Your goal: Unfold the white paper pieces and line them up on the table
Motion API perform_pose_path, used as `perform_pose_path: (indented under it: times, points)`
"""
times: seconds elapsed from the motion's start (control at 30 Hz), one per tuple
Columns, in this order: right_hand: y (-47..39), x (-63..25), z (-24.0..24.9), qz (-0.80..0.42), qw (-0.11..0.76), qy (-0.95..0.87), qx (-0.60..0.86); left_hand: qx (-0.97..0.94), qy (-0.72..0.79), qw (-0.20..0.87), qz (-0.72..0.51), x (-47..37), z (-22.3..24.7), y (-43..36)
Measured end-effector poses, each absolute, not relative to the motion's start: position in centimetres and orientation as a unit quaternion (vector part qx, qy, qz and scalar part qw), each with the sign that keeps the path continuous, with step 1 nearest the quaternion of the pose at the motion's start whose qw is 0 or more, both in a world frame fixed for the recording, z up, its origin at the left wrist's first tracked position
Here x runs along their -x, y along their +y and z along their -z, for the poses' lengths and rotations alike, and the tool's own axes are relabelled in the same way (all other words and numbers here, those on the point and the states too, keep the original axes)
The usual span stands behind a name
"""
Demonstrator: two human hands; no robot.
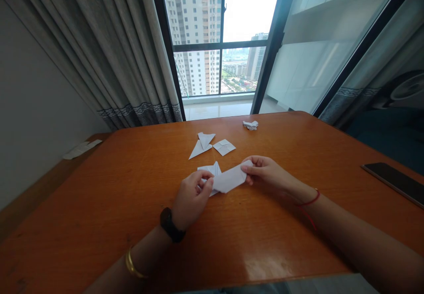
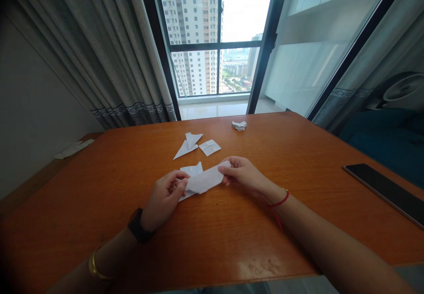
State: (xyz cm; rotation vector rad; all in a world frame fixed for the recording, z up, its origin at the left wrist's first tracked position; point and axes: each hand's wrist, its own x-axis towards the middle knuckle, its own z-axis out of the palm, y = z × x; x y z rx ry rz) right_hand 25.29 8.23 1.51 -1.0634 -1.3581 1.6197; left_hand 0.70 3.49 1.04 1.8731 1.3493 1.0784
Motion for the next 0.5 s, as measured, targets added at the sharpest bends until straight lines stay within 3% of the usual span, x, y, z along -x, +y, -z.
perform_pose_path:
  times: [0.13,0.5]
  points:
    - [14.5,-30.5,-2.5,-0.545,0.451,-0.458,0.539,-0.704,0.511,0.238,-0.431,-0.6,-0.8,3.6]
    - [25.0,-34.9,-0.7,-0.410,0.351,-0.335,0.772,-0.775,0.475,0.138,-0.392,-0.5,-0.2,3.4]
